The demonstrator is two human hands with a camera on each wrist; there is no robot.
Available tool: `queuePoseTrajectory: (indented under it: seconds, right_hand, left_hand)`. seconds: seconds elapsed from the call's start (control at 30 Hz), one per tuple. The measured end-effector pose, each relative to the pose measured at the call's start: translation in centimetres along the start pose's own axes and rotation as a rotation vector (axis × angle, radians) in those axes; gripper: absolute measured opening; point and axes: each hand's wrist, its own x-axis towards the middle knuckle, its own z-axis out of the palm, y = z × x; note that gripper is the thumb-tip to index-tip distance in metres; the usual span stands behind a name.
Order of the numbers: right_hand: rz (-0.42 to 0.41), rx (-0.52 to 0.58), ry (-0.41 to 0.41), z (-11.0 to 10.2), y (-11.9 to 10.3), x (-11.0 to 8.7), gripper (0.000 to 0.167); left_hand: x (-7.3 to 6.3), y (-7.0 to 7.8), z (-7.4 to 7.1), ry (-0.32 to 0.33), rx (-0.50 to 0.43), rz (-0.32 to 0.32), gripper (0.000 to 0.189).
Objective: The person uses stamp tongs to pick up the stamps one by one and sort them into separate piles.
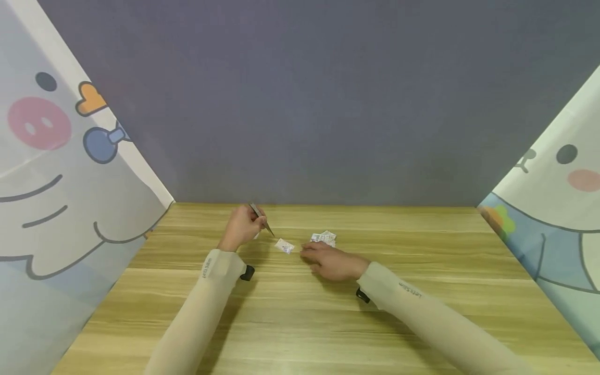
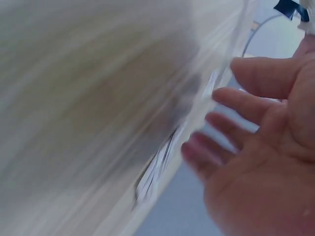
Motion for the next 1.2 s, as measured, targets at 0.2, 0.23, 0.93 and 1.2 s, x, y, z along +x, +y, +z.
queuePoseTrajectory:
  seconds: [0.2, 0.23, 0.93, 1.2]
  right_hand:
    - [0.020, 0.003, -0.067, 0.6, -1.0, 2.6, 0.046]
    - [0.027, -0.006, -0.075, 0.7, -0.9, 2.9, 0.046]
    - [0.067, -0.089, -0.186, 0.5, -1.5, 3.5, 0.052]
    - [0.067, -0.103, -0.196, 0.6, -1.7, 3.3, 0.058]
  left_hand:
    - [0.4, -0.8, 1.0, -0.010, -0.030, -0.014, 0.008]
    - [0.4, -0.8, 1.2, -0.013, -0.036, -0.015, 0.007]
    - [0.5, -0.2, 2.5, -0.018, -0.026, -0.048, 0.009]
    - [0.3, -0.2, 2.7, -0.004, -0.025, -0.013, 0.009]
